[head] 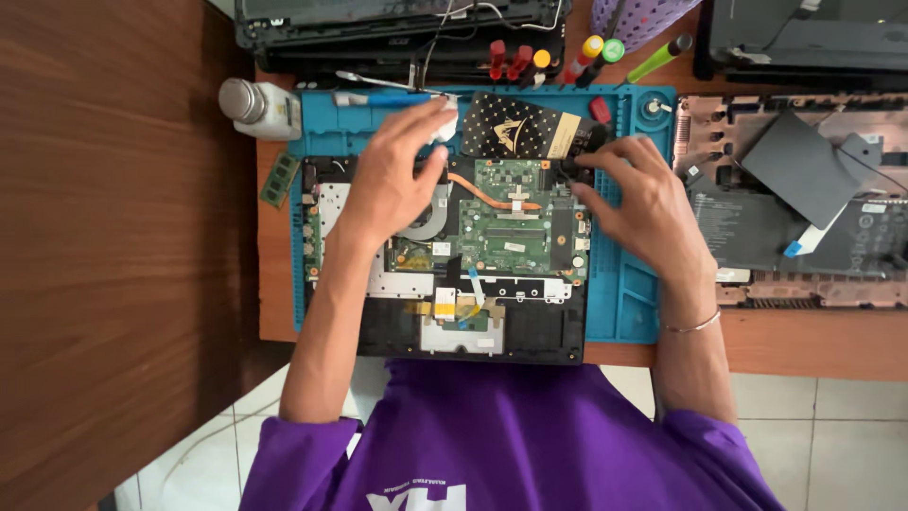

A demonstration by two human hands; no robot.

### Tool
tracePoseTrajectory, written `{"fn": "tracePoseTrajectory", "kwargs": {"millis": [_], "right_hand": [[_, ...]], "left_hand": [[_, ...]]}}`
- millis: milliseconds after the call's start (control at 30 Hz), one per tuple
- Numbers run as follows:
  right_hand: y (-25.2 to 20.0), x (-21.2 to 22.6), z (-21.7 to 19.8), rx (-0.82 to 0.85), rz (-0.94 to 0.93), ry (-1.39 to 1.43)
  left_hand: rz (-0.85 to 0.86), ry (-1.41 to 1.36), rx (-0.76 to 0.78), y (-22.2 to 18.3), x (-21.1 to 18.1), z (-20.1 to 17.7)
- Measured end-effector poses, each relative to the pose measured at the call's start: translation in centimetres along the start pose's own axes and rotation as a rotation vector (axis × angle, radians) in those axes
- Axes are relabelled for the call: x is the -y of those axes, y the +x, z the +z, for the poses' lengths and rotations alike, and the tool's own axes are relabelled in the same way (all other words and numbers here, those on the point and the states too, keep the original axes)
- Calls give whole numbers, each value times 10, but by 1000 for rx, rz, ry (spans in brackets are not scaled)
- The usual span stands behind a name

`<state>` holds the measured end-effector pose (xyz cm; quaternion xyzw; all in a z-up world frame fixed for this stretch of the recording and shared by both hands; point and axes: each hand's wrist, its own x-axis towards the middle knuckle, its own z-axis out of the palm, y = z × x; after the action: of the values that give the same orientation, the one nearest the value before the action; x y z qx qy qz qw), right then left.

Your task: The person wipes the internal components of a disassembled laptop, including the motherboard and fan area, using a white cloth. They then handle a black plastic cover and a small black component, placing them on the workbench.

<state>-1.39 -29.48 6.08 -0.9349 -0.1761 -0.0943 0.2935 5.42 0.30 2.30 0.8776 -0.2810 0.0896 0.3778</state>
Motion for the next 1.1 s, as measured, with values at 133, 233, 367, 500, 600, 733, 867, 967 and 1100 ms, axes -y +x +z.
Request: {"fn": "tracePoseTrajectory", "kwargs": {"millis": [133, 233, 367, 500, 600, 733, 867, 967, 1100], "right_hand": [[-3, -2, -4, 23, 80, 57], [-12, 5, -6, 44, 229, 133], [-29, 20, -2, 6, 415, 144], [-43, 33, 13, -48, 544, 221], [-52, 40, 23, -105, 580, 251], [-58, 40, 31, -149, 629, 281], [-59, 39, 36, -174, 641, 296], [-60, 40, 37, -190, 642, 296], [-61, 41, 39, -218, 623, 313]], "left_hand": [[-17, 125, -44, -13, -13, -14], [-180, 146, -107, -38, -26, -34], [-444, 151, -242, -81, -38, -53], [-602, 245, -347, -119, -42, -48], [-668, 236, -338, -134, -36, -45], [-634, 267, -315, -139, -30, -41], [-633, 228, -316, -139, -30, -40], [-626, 208, -341, -138, -34, -40], [-663, 187, -366, -136, -39, -38]]}}
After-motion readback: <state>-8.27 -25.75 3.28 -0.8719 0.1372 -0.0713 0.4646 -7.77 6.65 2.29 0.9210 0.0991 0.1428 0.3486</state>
